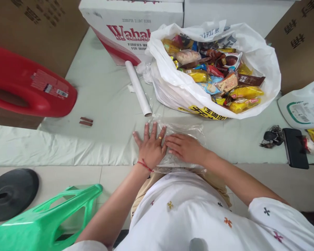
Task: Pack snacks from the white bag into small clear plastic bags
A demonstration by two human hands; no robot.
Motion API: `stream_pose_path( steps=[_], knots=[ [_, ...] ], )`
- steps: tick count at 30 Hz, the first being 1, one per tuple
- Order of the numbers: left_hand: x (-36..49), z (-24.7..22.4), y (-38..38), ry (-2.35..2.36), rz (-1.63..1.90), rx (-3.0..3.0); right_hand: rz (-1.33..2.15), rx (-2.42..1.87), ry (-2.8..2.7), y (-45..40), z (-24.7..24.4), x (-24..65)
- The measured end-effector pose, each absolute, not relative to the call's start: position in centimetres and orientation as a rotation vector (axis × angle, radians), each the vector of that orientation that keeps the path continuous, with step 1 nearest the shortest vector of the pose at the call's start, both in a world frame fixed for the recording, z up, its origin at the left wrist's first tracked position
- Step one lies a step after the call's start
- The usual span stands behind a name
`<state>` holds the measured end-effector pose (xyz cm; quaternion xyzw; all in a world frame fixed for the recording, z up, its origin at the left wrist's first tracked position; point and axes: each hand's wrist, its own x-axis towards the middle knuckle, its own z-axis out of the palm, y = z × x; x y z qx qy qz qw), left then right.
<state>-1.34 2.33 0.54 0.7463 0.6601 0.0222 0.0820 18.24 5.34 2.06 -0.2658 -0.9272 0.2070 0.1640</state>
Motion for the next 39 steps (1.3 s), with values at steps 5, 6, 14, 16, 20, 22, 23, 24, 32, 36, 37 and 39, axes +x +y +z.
stream_pose_path(
  steps=[5,6,14,16,20,22,23,24,32,36,37,39],
  knots=[
    [-1.0,0.8,2.0,1.992,0.02,2.203,0.537,-1.074,-2.694,11.7,0.8,19.0],
    [-0.9,0.9,1.8,1.994,0.013,2.202,0.537,-1.145,-2.661,12.6,0.8,19.4],
    [-0.1,1.0,-0.8,2.002,0.006,2.157,0.577,-1.322,-2.339,13.1,4.1,18.4],
    [0.0,1.0,-1.1,1.998,0.007,2.152,0.51,-1.391,-2.312,12.9,5.1,16.7],
    [0.1,1.2,-1.0,1.992,0.018,2.144,0.503,-1.498,-2.437,13.3,5.4,12.9],
    [0.1,1.2,-1.0,1.99,0.025,2.146,0.549,-1.526,-2.528,14.0,4.8,11.5],
    [0.1,1.2,-1.0,1.99,0.027,2.151,0.57,-1.524,-2.567,14.3,4.5,11.0],
    [0.1,1.1,-1.0,1.991,0.031,2.159,0.59,-1.505,-2.598,14.7,4.2,10.7],
    [-0.1,-0.2,-1.9,2.019,0.218,2.272,0.448,-1.246,-2.927,17.2,2.9,10.0],
    [-0.7,-0.4,-1.2,1.846,0.25,2.405,0.271,-1.152,-3.022,17.4,2.2,10.1],
    [-0.9,-0.3,-0.7,1.774,0.221,2.433,0.252,-1.142,-3.028,17.4,2.0,10.2],
    [-1.6,0.0,0.3,1.682,0.147,2.451,0.239,-1.148,-3.028,17.4,1.8,10.2]
  ],
)
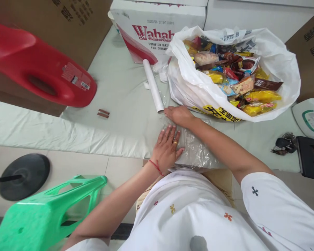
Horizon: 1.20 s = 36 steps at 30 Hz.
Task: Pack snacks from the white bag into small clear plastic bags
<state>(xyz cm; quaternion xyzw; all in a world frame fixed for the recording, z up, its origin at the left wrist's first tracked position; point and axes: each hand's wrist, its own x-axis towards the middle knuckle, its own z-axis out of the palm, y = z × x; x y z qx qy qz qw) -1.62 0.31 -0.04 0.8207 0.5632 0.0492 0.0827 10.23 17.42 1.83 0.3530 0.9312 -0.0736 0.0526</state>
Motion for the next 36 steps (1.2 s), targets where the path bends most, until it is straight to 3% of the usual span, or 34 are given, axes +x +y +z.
stream_pose_path(
  steps=[10,14,17,25,32,36],
  knots=[
    [-2.5,0.1,0.9,2.031,-0.021,2.231,-0.573,1.355,3.094,16.6,3.1,11.7],
    [-2.5,0.2,0.8,2.006,-0.031,2.219,-0.621,0.971,3.441,11.7,3.4,14.0],
    [-2.6,0.6,0.8,1.989,-0.023,2.225,-0.642,0.803,3.32,9.4,1.8,17.0],
    [-2.3,1.1,0.2,1.971,-0.068,2.232,-0.544,1.609,2.924,11.9,0.4,24.2],
    [-2.6,1.0,0.4,1.98,-0.074,2.244,-0.493,1.361,3.088,8.0,0.8,24.8],
    [-3.0,1.0,1.4,1.91,-0.07,2.311,-0.595,1.806,2.855,6.5,2.0,29.6]
  ],
)
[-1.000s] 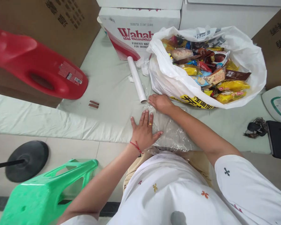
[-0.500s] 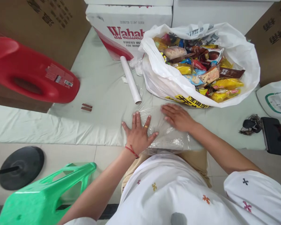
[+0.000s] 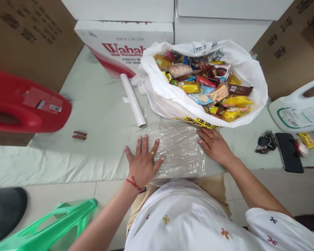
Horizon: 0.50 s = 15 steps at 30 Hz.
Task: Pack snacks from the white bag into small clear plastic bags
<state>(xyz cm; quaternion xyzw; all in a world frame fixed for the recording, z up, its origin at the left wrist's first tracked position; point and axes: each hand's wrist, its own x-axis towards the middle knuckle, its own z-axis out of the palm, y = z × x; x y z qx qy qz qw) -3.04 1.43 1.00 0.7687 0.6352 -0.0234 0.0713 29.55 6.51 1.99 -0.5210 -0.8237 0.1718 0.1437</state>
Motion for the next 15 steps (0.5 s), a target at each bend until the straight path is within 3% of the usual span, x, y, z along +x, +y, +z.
stream_pose_path(
  steps=[4,8,15],
  knots=[
    [-2.7,0.8,2.1,1.939,-0.012,2.305,0.873,-1.589,-2.122,5.3,8.8,34.4],
    [-2.4,0.7,2.1,1.955,-0.002,2.308,0.279,-1.712,-2.033,9.6,14.9,36.2],
    [-2.7,0.4,2.1,1.947,0.017,2.308,-0.058,-1.462,-2.739,23.5,11.7,34.9]
  ],
)
